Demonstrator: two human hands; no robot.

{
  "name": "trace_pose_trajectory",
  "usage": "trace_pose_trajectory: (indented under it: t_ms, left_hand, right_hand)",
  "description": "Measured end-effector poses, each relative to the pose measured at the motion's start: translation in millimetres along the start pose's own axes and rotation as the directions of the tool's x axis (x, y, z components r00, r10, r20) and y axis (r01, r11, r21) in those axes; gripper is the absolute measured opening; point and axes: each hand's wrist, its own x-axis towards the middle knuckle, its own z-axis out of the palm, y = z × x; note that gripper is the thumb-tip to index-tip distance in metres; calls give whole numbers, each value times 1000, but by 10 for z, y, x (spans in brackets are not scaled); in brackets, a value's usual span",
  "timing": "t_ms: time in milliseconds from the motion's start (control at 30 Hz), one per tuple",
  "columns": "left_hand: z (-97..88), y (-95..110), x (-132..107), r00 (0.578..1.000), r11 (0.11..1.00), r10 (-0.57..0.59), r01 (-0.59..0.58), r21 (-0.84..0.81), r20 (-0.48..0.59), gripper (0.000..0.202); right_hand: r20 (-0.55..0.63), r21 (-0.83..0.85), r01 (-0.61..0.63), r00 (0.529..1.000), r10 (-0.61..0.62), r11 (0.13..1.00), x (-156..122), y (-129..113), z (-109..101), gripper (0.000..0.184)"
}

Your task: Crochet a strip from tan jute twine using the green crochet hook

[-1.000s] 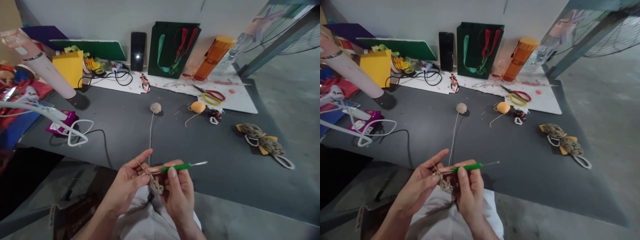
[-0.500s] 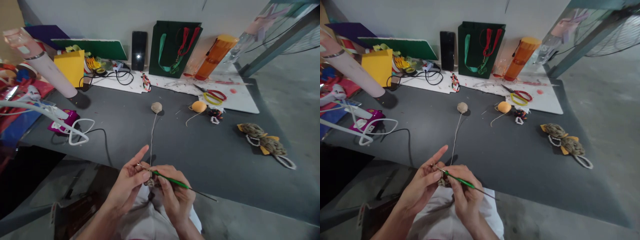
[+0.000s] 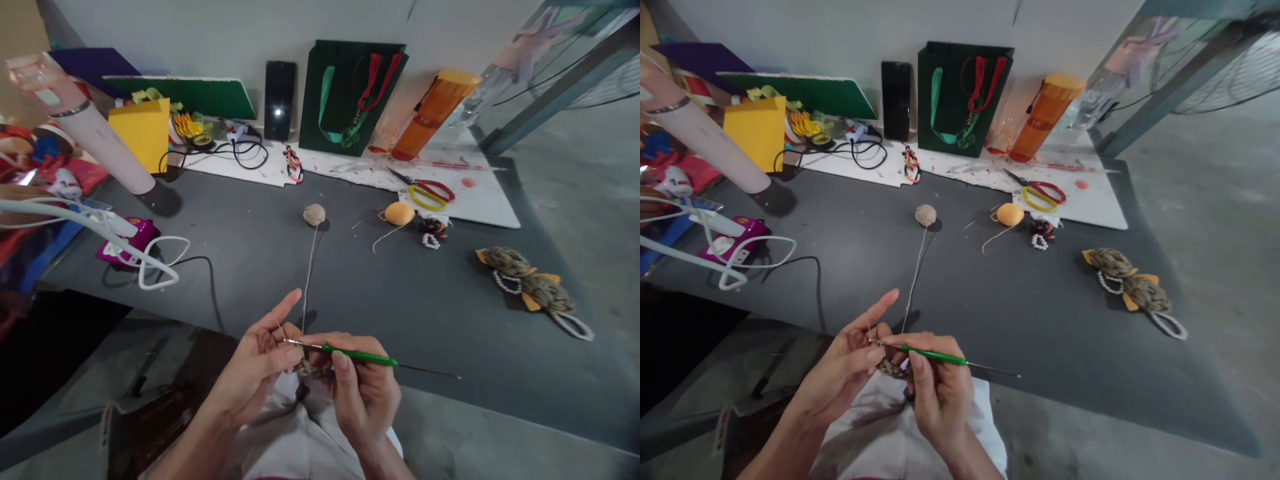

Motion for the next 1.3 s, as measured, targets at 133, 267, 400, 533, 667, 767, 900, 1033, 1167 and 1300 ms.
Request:
trace_pose_trajectory:
  t_ms: [133,267,400,533,667,767,900,1033,1167,1300]
  left_hand:
    - [1,35,-3,999,1000,-28,28,14,28,64]
    - [9,68,12,996,997,-73,73,8,60,60]
    - [17,92,27,983,989,-140,144,-23,120,54]
    - [40,99,27,970,988,-139,149,-35,197,51]
    - [64,50,19,987,999,-14,5,54,162,50]
    - [70,-10,17,993,984,63,-78,162,98,54]
    - [82,-54,19,990,950,135,-141,277,43,54]
    - [111,-72,35,986,965,158,-164,207,44,54]
    - [171,-79,49,973,965,232,-232,124,11,48]
    - [236,-70,46,971,969,238,-235,83,-33,48]
  right_hand:
    - [-10,10,-69,998,69,998,-70,20,-38,10]
    - [-6,77,-186,982,187,979,-102,12,-73,10]
    - [34,206,-265,964,263,942,-34,-5,-78,11]
    - [61,329,-358,931,359,874,72,-37,-18,14]
    - [99,427,-397,914,394,812,94,-34,92,19]
    - [59,447,-344,932,357,825,70,5,143,17]
    - [-53,408,-301,934,352,862,85,46,132,16]
    - [-48,418,-273,946,322,866,138,35,100,9]
    - [-30,498,-261,948,318,827,168,-3,97,4]
    - [-34,478,-253,951,306,841,144,-11,97,4]
